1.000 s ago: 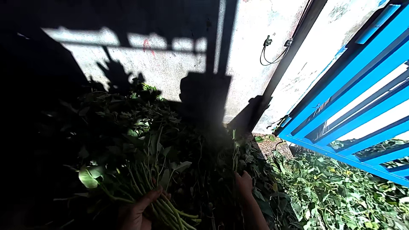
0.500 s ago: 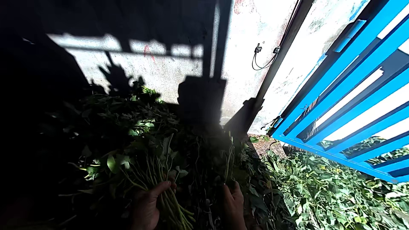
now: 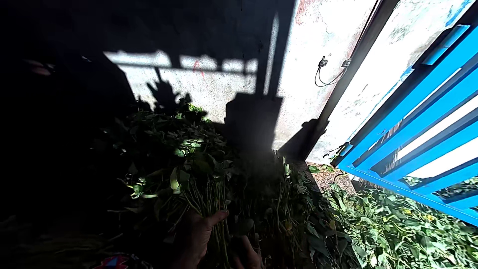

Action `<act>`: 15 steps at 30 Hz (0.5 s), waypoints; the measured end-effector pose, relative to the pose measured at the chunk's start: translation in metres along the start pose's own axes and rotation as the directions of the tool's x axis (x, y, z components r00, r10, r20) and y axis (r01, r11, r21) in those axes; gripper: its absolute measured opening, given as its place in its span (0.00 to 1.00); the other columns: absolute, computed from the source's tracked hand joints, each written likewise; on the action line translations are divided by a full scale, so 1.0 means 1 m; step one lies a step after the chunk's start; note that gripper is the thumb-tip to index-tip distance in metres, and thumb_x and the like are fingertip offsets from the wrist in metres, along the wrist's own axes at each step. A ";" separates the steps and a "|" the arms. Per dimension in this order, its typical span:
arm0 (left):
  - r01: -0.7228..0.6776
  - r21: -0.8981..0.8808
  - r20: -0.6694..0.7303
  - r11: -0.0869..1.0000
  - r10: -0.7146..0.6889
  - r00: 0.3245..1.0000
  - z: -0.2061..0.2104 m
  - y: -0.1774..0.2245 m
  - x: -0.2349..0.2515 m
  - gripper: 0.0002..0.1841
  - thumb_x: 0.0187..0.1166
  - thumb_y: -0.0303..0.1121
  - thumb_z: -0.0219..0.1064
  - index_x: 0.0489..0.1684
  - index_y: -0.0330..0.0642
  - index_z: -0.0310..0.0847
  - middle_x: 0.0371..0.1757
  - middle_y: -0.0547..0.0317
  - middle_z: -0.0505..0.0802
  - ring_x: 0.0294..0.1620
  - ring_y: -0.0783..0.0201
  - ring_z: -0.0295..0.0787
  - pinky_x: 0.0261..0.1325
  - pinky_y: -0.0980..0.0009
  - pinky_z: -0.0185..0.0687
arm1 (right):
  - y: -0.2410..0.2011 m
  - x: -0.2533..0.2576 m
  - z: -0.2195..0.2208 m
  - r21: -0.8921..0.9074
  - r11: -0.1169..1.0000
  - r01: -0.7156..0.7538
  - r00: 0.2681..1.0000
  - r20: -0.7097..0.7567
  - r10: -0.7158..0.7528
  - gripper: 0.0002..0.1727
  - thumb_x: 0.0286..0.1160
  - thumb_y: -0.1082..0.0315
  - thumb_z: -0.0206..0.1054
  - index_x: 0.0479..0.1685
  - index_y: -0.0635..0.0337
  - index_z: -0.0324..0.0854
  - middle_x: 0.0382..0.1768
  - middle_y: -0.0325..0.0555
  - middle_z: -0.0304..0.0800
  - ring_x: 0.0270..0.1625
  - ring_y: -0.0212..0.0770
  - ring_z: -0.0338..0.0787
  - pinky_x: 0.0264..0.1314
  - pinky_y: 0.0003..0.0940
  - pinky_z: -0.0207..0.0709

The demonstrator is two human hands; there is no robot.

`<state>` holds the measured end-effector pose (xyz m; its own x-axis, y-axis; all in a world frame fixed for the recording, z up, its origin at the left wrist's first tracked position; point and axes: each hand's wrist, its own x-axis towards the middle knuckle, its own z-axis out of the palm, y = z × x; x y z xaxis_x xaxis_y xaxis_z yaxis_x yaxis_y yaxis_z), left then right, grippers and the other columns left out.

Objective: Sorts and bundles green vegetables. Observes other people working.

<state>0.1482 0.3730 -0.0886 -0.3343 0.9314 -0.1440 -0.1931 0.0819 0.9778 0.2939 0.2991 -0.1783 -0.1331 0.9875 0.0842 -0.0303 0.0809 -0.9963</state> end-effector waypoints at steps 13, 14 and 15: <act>-0.005 -0.007 -0.115 1.000 0.005 0.993 0.002 0.005 0.004 0.31 0.41 0.10 0.84 0.51 0.22 0.77 0.38 0.39 0.95 0.39 0.50 0.97 0.46 0.58 0.97 | -0.016 0.003 -0.001 -0.464 0.859 0.218 0.972 0.023 -0.235 0.29 0.77 0.75 0.60 0.80 0.70 0.73 0.50 0.61 0.90 0.39 0.47 0.93 0.41 0.43 0.90; 0.000 -0.003 -0.112 1.000 0.000 0.994 0.002 0.005 0.004 0.31 0.41 0.10 0.84 0.50 0.22 0.77 0.38 0.39 0.95 0.38 0.50 0.97 0.45 0.58 0.97 | -0.019 0.005 -0.001 -0.497 0.841 0.213 0.973 0.035 -0.226 0.28 0.77 0.75 0.60 0.79 0.68 0.75 0.49 0.61 0.89 0.37 0.48 0.92 0.38 0.44 0.89; 0.004 0.003 -0.106 1.000 -0.004 0.994 0.002 0.006 0.003 0.30 0.41 0.10 0.83 0.50 0.22 0.77 0.37 0.39 0.95 0.38 0.50 0.97 0.45 0.58 0.97 | -0.023 0.005 0.000 -0.513 0.834 0.202 0.977 0.046 -0.208 0.27 0.76 0.75 0.60 0.78 0.68 0.76 0.47 0.61 0.90 0.36 0.49 0.92 0.36 0.44 0.89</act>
<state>0.1478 0.3772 -0.0831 -0.4296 0.8882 -0.1629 -0.1920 0.0863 0.9776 0.2944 0.3027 -0.1550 -0.1698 0.9417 0.2906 0.4558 0.3365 -0.8240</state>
